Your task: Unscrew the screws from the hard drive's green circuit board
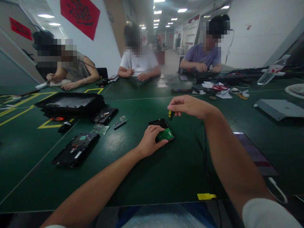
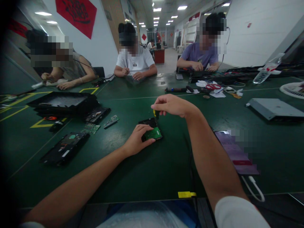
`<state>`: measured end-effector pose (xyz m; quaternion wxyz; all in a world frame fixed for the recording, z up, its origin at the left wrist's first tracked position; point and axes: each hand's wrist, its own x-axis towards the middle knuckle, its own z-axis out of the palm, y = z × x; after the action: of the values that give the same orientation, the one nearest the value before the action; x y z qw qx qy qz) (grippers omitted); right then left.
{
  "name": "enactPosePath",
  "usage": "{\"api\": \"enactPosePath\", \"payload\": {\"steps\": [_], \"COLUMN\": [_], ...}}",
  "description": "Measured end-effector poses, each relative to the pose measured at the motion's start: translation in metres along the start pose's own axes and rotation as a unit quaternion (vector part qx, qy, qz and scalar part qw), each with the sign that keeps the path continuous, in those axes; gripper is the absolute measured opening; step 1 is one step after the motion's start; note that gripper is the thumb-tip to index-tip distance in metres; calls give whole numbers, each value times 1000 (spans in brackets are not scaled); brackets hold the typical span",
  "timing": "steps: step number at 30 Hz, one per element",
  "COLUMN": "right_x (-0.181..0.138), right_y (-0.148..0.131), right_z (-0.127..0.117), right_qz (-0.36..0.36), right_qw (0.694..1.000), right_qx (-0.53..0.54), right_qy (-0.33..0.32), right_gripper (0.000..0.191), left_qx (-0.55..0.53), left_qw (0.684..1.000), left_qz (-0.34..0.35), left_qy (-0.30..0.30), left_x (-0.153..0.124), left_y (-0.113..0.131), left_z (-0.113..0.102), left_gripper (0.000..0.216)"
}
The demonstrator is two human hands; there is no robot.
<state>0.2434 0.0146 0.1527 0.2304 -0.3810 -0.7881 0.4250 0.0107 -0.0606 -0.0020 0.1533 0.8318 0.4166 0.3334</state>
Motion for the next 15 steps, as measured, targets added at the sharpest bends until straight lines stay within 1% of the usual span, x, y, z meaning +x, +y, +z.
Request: {"api": "enactPosePath", "payload": {"steps": [4,6,10,15], "right_x": [0,-1,-1,-2], "right_y": [-1,-2,-2,0], "right_z": [2,3,3,1], "right_qz": [-2,-14,-38,-21], "right_qw": [1000,1000,999,997], "right_qx": [-5,-8,-8,39], "right_qy": [5,-5,-35,-62], "right_gripper": [20,20,28,29], "left_qx": [3,4,7,7], "left_qw": [1000,1000,1000,1000], "left_qz": [-5,-4,-3,-2], "left_qy": [-1,1,0,-1], "left_x": [0,0,0,0], "left_y": [-1,-2,-3,-2], "left_z": [1,2,3,1], "left_gripper": [51,51,52,52]}}
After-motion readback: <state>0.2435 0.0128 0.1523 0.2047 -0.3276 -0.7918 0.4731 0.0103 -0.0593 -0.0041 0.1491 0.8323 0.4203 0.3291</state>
